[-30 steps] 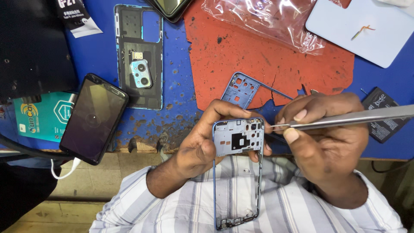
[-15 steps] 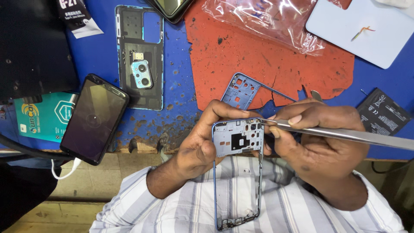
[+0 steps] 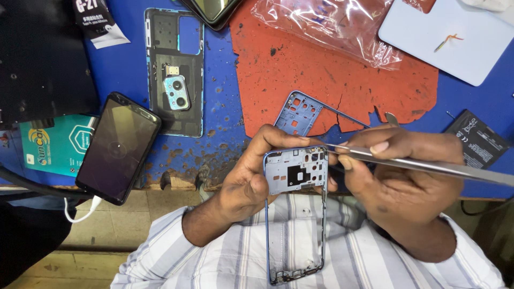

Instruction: The person uses tweezers to remove small components from the internal frame of a disassembled smartphone. They then transfer these components to a second phone frame, carefully placing them into corresponding slots. The work is performed on a cluttered workbench with other phone parts and tools visible.

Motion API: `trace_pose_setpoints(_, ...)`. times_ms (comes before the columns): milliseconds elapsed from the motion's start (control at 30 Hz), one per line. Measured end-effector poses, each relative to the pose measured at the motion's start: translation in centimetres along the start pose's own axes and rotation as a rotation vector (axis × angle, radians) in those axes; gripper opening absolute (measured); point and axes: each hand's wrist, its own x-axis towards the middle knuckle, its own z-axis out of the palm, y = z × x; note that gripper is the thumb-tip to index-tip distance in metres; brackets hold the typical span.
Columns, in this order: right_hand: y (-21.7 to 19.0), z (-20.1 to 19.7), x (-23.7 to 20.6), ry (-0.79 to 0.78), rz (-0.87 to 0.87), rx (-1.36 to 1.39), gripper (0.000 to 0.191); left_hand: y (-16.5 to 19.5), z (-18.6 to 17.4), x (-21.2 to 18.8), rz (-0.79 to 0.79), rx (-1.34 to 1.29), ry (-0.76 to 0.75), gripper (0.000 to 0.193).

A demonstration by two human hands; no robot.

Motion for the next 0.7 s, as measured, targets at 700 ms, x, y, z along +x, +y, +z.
trace_pose_setpoints(700, -0.16, 0.55, -0.53, 0.054, 0.094, 0.05, 0.042, -0.15, -0.08, -0.14, 0.034, 0.064, -0.005, 0.069)
